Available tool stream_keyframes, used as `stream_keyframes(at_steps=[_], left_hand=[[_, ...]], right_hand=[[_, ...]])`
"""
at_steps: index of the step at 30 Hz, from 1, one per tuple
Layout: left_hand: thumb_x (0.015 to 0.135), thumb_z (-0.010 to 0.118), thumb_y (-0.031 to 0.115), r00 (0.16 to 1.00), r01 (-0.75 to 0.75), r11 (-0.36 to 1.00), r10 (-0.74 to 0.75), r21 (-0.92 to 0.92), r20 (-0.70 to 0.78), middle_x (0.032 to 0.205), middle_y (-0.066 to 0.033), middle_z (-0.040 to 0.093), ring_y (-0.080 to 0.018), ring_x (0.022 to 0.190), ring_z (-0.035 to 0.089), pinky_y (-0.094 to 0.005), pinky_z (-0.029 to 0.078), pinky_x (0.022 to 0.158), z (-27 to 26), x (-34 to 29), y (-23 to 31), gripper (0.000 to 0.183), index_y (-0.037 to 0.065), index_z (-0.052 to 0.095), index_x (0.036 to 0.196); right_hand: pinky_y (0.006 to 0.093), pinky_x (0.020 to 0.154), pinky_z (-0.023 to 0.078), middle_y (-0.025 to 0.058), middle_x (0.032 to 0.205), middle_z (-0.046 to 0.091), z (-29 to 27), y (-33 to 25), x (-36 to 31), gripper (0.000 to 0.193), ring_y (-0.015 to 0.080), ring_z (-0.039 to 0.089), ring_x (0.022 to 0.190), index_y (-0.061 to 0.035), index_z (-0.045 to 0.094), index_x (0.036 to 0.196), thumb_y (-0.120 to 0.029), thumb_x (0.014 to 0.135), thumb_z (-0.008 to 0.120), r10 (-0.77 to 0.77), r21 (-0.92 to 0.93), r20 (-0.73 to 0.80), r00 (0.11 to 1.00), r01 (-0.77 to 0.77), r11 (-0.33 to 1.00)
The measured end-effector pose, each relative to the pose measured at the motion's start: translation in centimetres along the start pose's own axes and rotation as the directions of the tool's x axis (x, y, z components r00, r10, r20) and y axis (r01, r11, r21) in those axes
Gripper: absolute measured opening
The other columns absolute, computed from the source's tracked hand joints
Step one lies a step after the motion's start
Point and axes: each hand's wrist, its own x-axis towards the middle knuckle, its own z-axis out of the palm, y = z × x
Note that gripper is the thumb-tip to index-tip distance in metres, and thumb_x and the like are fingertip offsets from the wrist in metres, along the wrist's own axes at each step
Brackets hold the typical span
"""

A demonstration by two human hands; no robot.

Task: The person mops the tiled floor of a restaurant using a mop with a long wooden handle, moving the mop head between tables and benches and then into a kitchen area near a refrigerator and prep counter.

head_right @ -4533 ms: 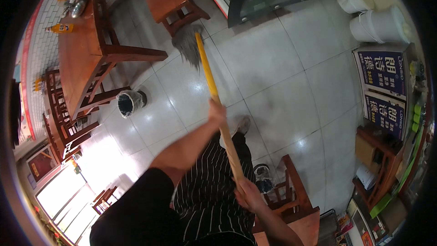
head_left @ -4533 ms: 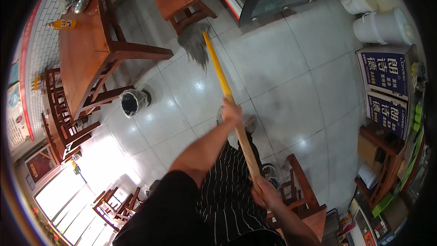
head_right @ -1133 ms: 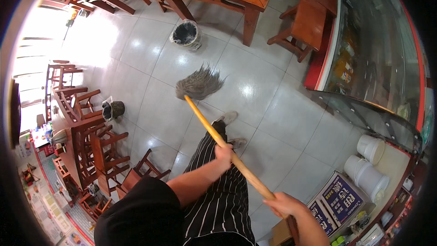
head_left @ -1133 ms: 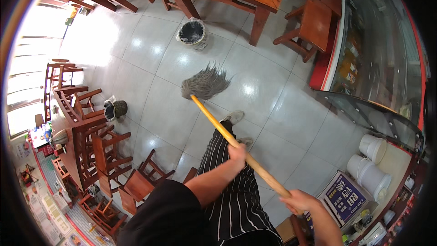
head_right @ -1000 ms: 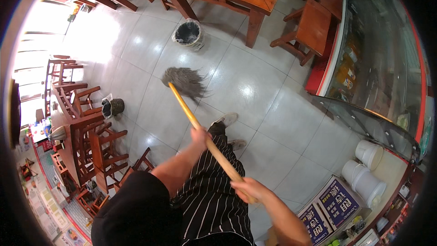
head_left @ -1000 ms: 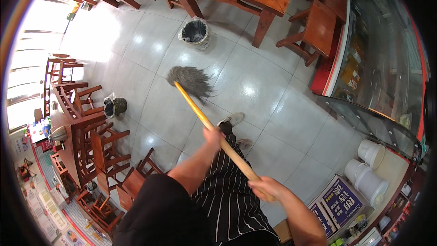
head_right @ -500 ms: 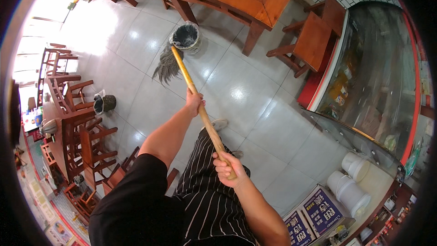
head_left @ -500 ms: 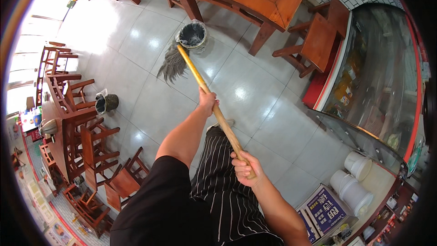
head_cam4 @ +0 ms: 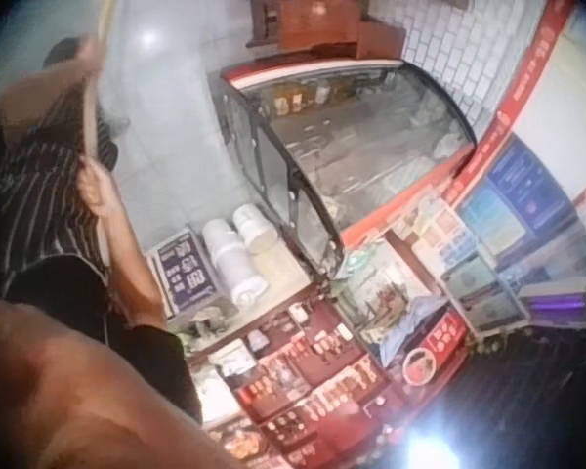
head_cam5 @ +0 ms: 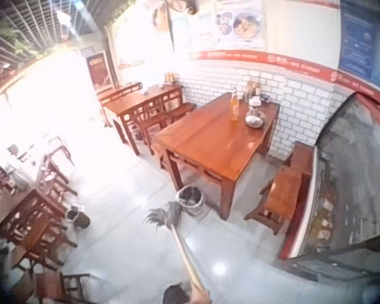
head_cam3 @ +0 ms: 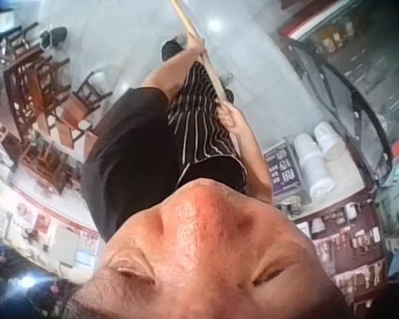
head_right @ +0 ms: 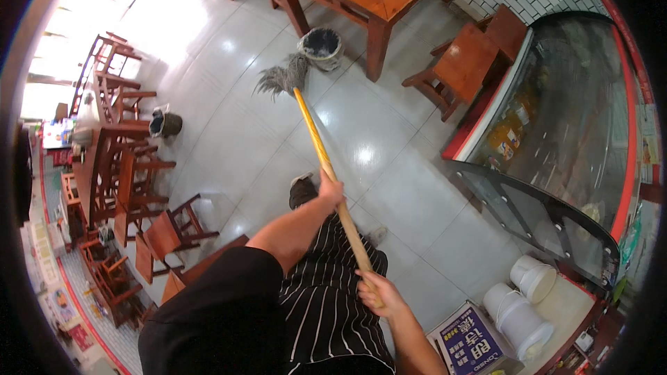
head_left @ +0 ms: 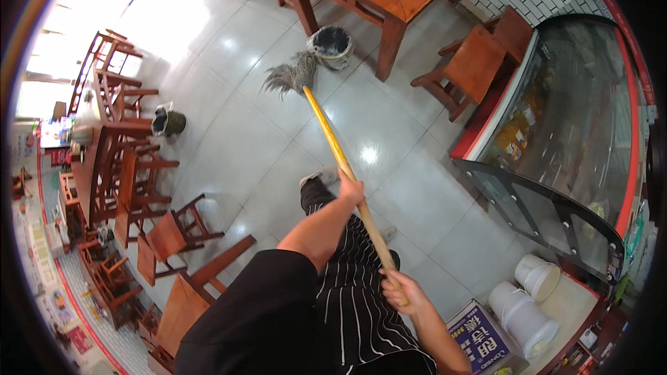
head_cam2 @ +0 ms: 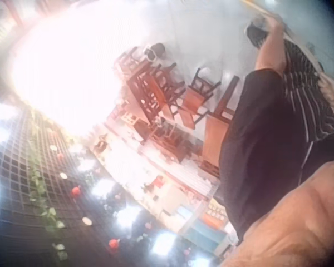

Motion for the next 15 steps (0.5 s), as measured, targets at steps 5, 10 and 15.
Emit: stream_keyframes(at_steps=[5, 10, 15], left_hand=[[0.086, 0.061, 0.028, 0.985, 0.152, 0.946, -0.168, 0.285, 0.032, 0.120, -0.0280, 0.057, -0.0362, 0.103, 0.063, -0.0418, 0.051, 0.091, 9.1, -12.4, -13.7, 0.103, 0.013, -0.020, 0.148], [0.082, 0.069, 0.016, 0.868, 0.459, 0.883, -0.469, 0.096, 0.160, 0.109, -0.0266, 0.058, -0.0374, 0.082, 0.067, -0.0450, 0.060, 0.056, 15.7, -24.5, -19.3, 0.100, 0.010, -0.010, 0.144], [0.083, 0.066, 0.014, 0.832, 0.532, 0.831, -0.478, -0.162, 0.282, 0.117, -0.0253, 0.055, -0.0374, 0.099, 0.063, -0.0456, 0.059, 0.073, 13.2, -24.3, -18.9, 0.098, 0.006, -0.010, 0.145]], right_hand=[[0.0246, 0.038, 0.037, 0.0031, 0.069, 0.052, -9.5, 3.5, -14.2, 0.031, 0.0113, 0.045, 0.047, -0.0072, 0.053, 0.121, -0.028, 0.098, 0.053, -0.047, -0.429, -0.311, 0.949, -0.096, 0.898], [0.0352, 0.068, 0.052, 0.0108, 0.088, 0.067, -14.0, 6.2, -27.2, 0.035, 0.0237, 0.065, 0.077, -0.0099, 0.055, 0.127, -0.023, 0.095, 0.058, -0.529, -0.915, -0.392, 0.753, -0.381, 0.135], [0.0424, 0.078, 0.050, 0.0222, 0.102, 0.067, -0.7, 2.8, -24.5, 0.050, 0.0365, 0.066, 0.090, -0.0095, 0.043, 0.140, -0.025, 0.095, 0.059, -0.457, -0.854, -0.337, 0.823, -0.471, -0.220]])
